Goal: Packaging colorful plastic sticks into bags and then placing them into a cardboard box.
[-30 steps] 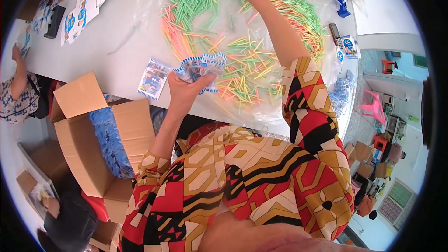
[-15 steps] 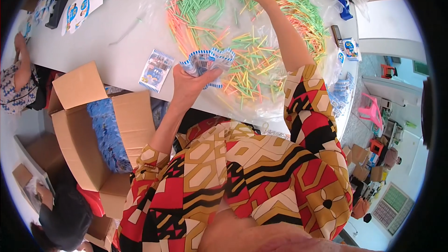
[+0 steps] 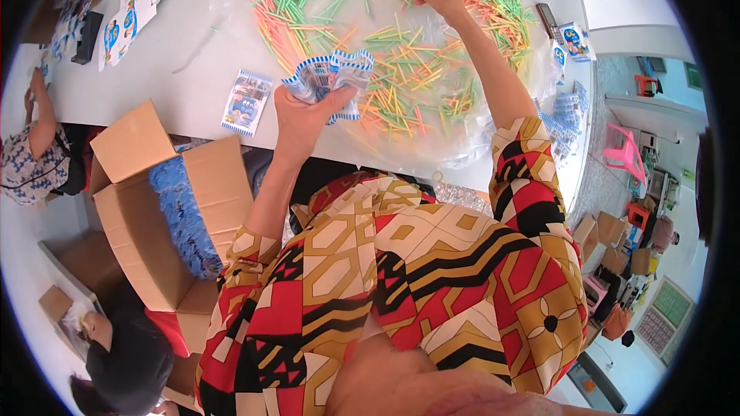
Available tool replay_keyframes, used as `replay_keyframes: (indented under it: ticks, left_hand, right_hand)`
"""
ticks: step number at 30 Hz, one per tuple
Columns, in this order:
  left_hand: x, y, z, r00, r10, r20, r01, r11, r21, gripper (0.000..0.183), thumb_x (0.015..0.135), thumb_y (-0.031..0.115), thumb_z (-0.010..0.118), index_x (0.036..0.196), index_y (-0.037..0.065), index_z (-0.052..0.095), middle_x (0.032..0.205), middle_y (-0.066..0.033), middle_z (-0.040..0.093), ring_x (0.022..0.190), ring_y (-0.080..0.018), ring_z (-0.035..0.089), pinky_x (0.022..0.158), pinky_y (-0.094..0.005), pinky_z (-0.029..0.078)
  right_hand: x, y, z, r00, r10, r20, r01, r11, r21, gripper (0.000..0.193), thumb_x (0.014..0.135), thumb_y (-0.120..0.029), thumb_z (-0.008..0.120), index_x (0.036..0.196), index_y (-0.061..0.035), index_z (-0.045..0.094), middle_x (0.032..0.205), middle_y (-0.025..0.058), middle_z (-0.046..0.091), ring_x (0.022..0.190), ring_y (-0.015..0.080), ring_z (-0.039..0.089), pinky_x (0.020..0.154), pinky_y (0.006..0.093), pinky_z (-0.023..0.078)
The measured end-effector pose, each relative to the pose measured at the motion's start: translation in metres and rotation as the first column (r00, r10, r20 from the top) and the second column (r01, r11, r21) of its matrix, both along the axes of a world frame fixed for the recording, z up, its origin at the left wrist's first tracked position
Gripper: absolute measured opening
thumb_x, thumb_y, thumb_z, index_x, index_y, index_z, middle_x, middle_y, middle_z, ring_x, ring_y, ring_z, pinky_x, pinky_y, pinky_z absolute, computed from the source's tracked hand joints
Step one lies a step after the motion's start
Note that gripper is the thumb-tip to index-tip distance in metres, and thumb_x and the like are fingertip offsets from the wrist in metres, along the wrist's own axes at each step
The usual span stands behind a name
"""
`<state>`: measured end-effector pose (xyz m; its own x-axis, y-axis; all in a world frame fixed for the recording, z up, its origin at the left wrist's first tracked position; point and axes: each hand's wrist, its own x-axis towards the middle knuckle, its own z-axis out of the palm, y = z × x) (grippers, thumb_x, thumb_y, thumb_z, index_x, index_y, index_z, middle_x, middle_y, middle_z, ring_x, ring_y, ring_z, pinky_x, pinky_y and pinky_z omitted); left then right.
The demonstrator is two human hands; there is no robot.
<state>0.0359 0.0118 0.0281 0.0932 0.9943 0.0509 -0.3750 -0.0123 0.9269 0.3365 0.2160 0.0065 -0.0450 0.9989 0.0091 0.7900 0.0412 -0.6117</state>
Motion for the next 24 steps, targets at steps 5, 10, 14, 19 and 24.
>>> replay_keyframes:
  ticks: [5,10,14,19,24]
  left_hand:
    - [0.000,0.003,0.000,0.999,0.017,-0.030,-0.017,1.000,0.025,0.019,0.074,0.006,0.072,0.091,0.000,0.065,0.080,-0.0023,0.065,0.069,-0.0060,0.058,0.064,-0.0224,0.048]
    - [-0.003,0.009,-0.004,0.997,0.036,-0.067,-0.034,0.999,0.026,0.020,0.074,0.008,0.073,0.090,-0.001,0.065,0.080,-0.0028,0.066,0.070,-0.0060,0.058,0.064,-0.0216,0.048]
    - [0.010,0.020,-0.011,0.998,-0.042,-0.046,0.046,0.995,0.088,0.020,0.074,0.009,0.074,0.089,-0.001,0.067,0.080,-0.0031,0.066,0.069,-0.0063,0.058,0.064,-0.0206,0.047]
    - [0.012,0.022,-0.023,0.994,-0.054,-0.094,0.066,0.990,0.121,0.016,0.075,0.008,0.073,0.087,0.000,0.067,0.078,-0.0016,0.066,0.068,-0.0049,0.057,0.063,-0.0201,0.047]
    - [0.021,0.022,-0.018,0.995,-0.091,-0.043,0.095,0.990,0.101,0.016,0.074,0.007,0.073,0.087,0.000,0.068,0.078,-0.0010,0.066,0.068,-0.0043,0.057,0.062,-0.0193,0.046]
  right_hand:
    - [-0.005,-0.024,0.008,0.971,0.103,-0.217,-0.091,0.994,0.062,0.025,0.079,-0.026,0.064,0.088,-0.0030,0.064,0.065,0.0018,0.061,0.060,0.0064,0.055,0.058,0.0226,0.044]
    - [-0.031,-0.063,0.051,0.903,0.098,-0.419,-0.088,0.995,0.044,0.013,0.077,-0.010,0.062,0.067,-0.0036,0.056,0.059,-0.0001,0.052,0.054,0.0076,0.049,0.049,0.0234,0.040]
    - [-0.045,-0.085,0.072,0.021,0.544,-0.839,-0.481,0.741,0.468,0.003,0.078,-0.003,0.059,0.079,-0.0007,0.059,0.062,0.0021,0.056,0.053,0.0079,0.050,0.048,0.0218,0.039]
    - [-0.089,-0.154,0.138,0.721,0.246,-0.648,-0.201,0.969,0.145,0.004,0.079,-0.003,0.060,0.082,-0.0004,0.059,0.062,0.0026,0.056,0.051,0.0082,0.050,0.047,0.0213,0.039]
    - [-0.084,-0.164,0.136,0.778,0.171,-0.605,-0.156,0.985,0.078,0.008,0.079,-0.004,0.062,0.084,0.0012,0.060,0.060,0.0025,0.056,0.051,0.0082,0.051,0.046,0.0217,0.039]
